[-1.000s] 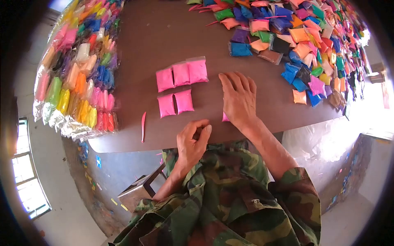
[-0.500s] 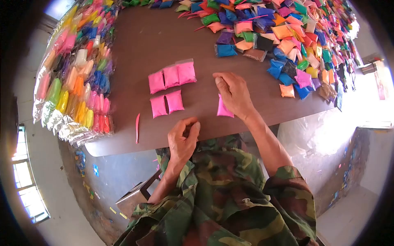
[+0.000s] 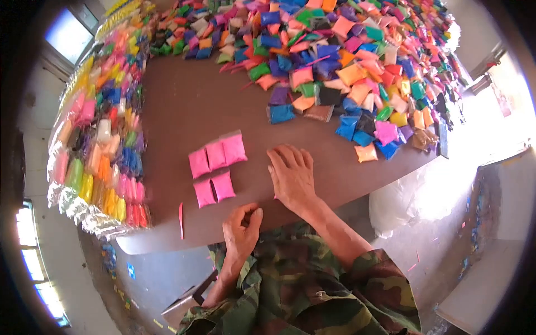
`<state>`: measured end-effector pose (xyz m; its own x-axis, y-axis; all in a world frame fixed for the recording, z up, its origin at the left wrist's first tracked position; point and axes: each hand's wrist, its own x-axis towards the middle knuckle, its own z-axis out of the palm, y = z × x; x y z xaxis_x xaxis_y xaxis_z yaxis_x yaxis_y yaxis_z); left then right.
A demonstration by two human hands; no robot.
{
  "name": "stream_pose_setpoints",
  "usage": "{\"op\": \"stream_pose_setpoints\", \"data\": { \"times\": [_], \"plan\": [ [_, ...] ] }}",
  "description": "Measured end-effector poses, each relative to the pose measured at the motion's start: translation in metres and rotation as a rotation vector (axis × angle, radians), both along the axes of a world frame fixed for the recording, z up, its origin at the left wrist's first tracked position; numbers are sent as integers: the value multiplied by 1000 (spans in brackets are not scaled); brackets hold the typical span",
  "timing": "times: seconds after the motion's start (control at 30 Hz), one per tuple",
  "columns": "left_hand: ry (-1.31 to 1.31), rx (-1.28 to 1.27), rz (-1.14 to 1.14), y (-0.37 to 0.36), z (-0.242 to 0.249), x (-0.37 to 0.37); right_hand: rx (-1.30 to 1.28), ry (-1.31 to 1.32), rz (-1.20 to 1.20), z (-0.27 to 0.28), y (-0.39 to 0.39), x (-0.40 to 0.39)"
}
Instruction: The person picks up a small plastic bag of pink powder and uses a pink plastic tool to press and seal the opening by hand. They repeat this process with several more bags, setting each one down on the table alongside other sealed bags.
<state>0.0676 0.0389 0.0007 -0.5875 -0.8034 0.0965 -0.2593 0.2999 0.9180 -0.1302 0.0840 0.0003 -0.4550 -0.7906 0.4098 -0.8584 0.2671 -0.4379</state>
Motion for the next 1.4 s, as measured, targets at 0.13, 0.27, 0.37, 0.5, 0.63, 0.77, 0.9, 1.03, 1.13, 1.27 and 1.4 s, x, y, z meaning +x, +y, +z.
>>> {"op": "stream_pose_setpoints", "data": {
  "times": [0.13,0.27,0.37,0.5,0.63,0.77,0.9,1.03,1.13,1.27,1.4],
  "plan": [
    [-27,-33,-54,-4,11,-11,-106,-112,14,-8,4,-2],
    [-113,-214,-85,-3,12,-32,-255,-321,29,-6,8,0],
    [-199,-397,-126,-1,18,-48,-373,-580,10,-2,14,2],
    [-304,-577,-195,9,27,-64,-501,-813,-143,2,24,3],
    [-319,-617,-219,10,18,-70,-497,-667,-156,-5,39,-5],
    [-264,-618,-108,7,25,-54,-403,-607,-179,-1,52,-7],
    [-259,-576,113,-13,30,-9,-460,-634,-117,-11,46,-7],
    [-374,-603,315,-49,40,29,-428,-597,-101,-8,44,-7],
    [-388,-624,370,-66,32,39,-422,-591,-97,-6,44,-6],
    [-435,-638,379,-74,25,38,-406,-588,-91,-7,44,-6],
    [-442,-656,380,-73,25,36,-402,-542,-81,-8,44,-6]
  ]
}}
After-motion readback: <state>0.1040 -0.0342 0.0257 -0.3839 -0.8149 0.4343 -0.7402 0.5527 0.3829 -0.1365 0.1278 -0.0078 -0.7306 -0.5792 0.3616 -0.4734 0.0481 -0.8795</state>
